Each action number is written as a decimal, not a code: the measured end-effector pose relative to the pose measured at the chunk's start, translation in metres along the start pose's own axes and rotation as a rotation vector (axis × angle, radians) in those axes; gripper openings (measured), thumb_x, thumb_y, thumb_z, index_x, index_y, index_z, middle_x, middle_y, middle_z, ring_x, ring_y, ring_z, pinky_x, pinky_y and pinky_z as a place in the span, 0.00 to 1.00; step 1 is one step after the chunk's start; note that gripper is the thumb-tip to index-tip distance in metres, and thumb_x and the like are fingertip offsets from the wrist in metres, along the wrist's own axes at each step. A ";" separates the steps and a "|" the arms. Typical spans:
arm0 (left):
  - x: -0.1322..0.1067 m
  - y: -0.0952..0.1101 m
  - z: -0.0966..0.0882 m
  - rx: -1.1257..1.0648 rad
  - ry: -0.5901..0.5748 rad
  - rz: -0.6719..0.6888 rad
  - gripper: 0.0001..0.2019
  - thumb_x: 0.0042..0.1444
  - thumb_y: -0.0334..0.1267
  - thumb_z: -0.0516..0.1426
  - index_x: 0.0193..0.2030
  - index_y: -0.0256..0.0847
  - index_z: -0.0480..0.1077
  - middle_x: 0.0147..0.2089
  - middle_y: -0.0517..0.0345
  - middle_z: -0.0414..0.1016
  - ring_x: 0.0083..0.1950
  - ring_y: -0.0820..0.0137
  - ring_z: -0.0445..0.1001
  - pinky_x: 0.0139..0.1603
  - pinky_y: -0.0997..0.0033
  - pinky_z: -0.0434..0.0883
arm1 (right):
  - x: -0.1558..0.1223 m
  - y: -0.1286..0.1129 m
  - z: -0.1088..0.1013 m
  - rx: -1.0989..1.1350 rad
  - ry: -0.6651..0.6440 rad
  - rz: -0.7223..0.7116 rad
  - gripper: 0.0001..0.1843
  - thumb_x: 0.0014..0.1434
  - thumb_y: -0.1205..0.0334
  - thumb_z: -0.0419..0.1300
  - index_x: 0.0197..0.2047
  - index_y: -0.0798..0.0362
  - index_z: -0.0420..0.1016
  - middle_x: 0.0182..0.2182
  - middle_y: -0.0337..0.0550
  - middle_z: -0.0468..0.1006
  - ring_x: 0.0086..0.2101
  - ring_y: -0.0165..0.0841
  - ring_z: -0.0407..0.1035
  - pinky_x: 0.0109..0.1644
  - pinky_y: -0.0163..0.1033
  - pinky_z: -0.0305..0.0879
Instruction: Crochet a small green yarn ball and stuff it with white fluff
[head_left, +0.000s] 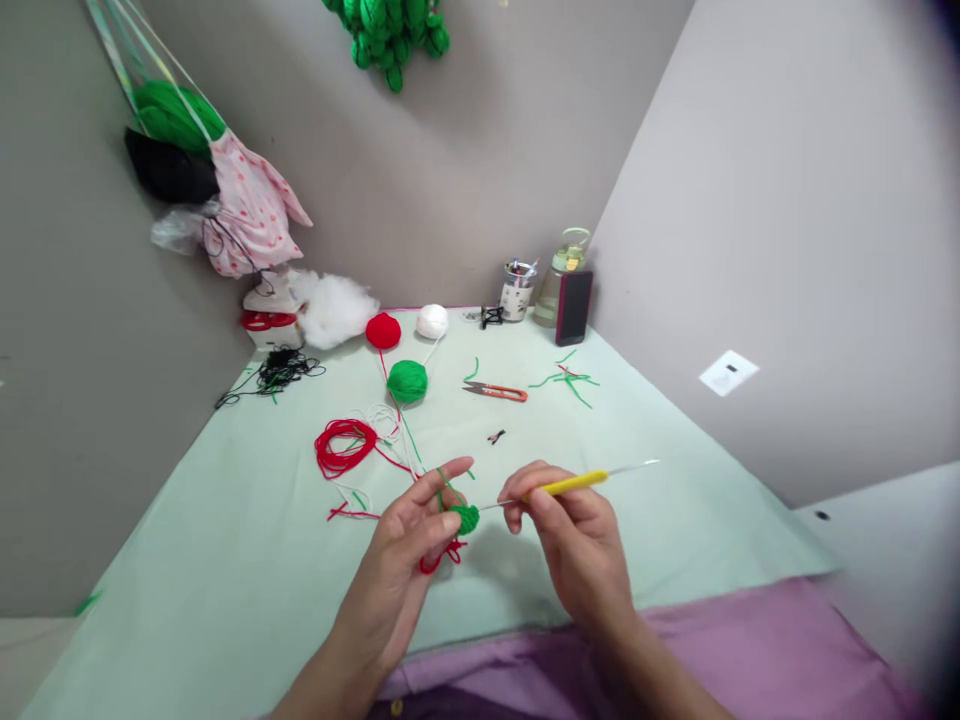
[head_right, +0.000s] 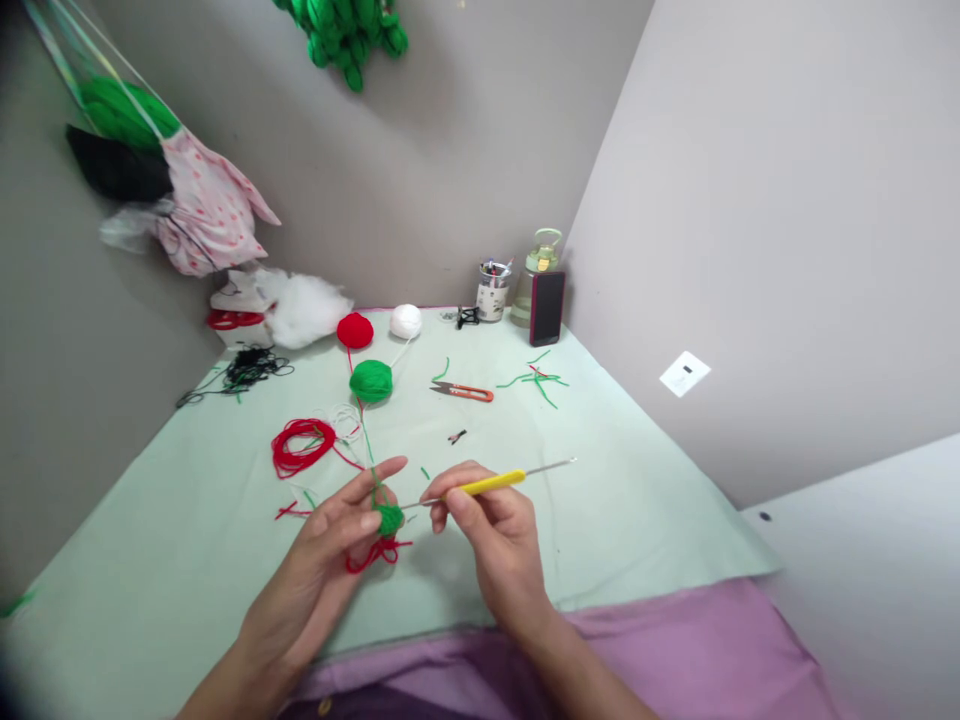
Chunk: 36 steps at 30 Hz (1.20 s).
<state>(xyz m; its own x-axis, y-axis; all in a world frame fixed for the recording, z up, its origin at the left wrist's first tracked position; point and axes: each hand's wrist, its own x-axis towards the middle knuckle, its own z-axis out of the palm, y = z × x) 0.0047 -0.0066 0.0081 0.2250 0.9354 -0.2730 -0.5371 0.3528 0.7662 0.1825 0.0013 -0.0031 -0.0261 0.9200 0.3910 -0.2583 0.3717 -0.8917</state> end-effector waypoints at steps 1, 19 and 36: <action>-0.001 -0.001 0.001 0.031 -0.002 0.016 0.25 0.51 0.40 0.70 0.58 0.48 0.80 0.38 0.59 0.71 0.38 0.73 0.67 0.43 0.74 0.66 | 0.001 0.001 0.000 0.016 -0.008 0.020 0.09 0.70 0.60 0.60 0.42 0.47 0.84 0.35 0.41 0.80 0.31 0.30 0.72 0.36 0.36 0.70; 0.005 -0.001 0.001 -0.098 0.013 -0.040 0.22 0.49 0.37 0.70 0.53 0.39 0.81 0.31 0.62 0.71 0.32 0.76 0.65 0.43 0.74 0.66 | 0.002 0.000 0.009 -0.195 0.063 -0.079 0.09 0.69 0.64 0.60 0.40 0.50 0.83 0.31 0.42 0.79 0.30 0.32 0.72 0.36 0.38 0.72; 0.002 0.043 -0.033 0.224 0.012 0.155 0.14 0.54 0.49 0.68 0.30 0.40 0.77 0.45 0.52 0.79 0.40 0.67 0.76 0.44 0.70 0.73 | 0.022 -0.022 -0.020 0.374 -0.060 0.291 0.15 0.59 0.51 0.70 0.30 0.52 0.77 0.25 0.39 0.71 0.23 0.27 0.62 0.26 0.32 0.64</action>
<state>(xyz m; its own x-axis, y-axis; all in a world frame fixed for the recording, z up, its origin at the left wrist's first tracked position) -0.0446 0.0108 0.0215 0.1441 0.9784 -0.1483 -0.3704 0.1923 0.9087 0.2069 0.0155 0.0205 -0.2020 0.9662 0.1601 -0.5616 0.0196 -0.8272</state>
